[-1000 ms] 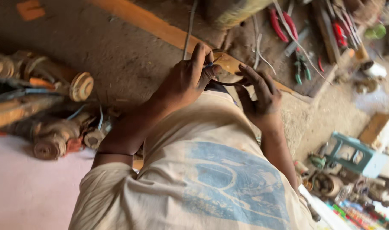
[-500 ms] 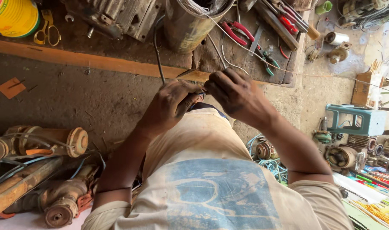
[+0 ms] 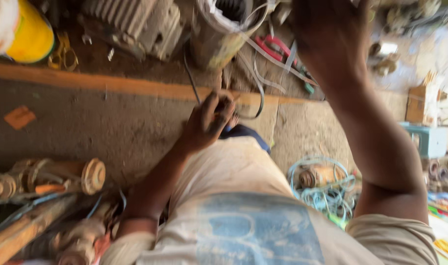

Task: The person strips the insulation from several colored wires using pliers, then twists the exposed copper strands together. They wrap the connection with black electrical tape and place the finished assembly into a metal can.

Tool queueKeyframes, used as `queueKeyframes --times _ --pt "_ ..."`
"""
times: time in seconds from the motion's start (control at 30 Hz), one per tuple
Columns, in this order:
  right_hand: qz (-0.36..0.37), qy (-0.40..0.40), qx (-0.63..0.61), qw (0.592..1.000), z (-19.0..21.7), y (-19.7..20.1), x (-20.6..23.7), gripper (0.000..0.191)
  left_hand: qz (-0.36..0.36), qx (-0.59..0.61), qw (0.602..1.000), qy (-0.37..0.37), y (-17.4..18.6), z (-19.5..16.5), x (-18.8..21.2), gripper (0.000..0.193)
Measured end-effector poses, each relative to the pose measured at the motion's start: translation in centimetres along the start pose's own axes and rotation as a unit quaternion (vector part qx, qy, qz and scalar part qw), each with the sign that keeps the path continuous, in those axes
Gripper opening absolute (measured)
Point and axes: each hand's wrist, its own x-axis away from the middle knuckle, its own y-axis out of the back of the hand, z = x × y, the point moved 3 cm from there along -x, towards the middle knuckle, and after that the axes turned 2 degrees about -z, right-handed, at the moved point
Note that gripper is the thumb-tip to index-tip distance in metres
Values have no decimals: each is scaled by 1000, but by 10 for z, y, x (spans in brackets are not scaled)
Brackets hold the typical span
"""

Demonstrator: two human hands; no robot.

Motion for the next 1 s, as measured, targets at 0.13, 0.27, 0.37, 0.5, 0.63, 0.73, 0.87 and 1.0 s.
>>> queueKeyframes --times 0.13,0.27,0.37,0.5,0.63,0.73,0.87,1.0 --pt "33 -133 -190 972 29 34 63 23 -13 -49 998 -26 -3 2 -23 34" --pt "91 -358 -531 763 58 5 127 13 -40 -102 993 -36 -25 1 -55 39" --pt "79 -498 -711 490 82 -17 160 19 -6 -168 981 -99 -42 0 -77 32" --pt "46 -535 -738 408 106 -23 182 14 -30 -164 980 -107 -47 2 -88 29" --pt "50 -500 -715 487 95 -18 183 14 -22 -156 987 -32 -49 -2 -92 24" --pt "62 -484 -722 491 83 -14 174 14 -54 -127 990 -8 -49 -9 -96 24" --pt "79 -459 -743 480 75 -12 161 15 -70 -147 983 -87 -48 -20 -101 21" --pt "89 -451 -757 463 75 -17 163 14 -82 -140 985 -63 -45 -16 -102 21"
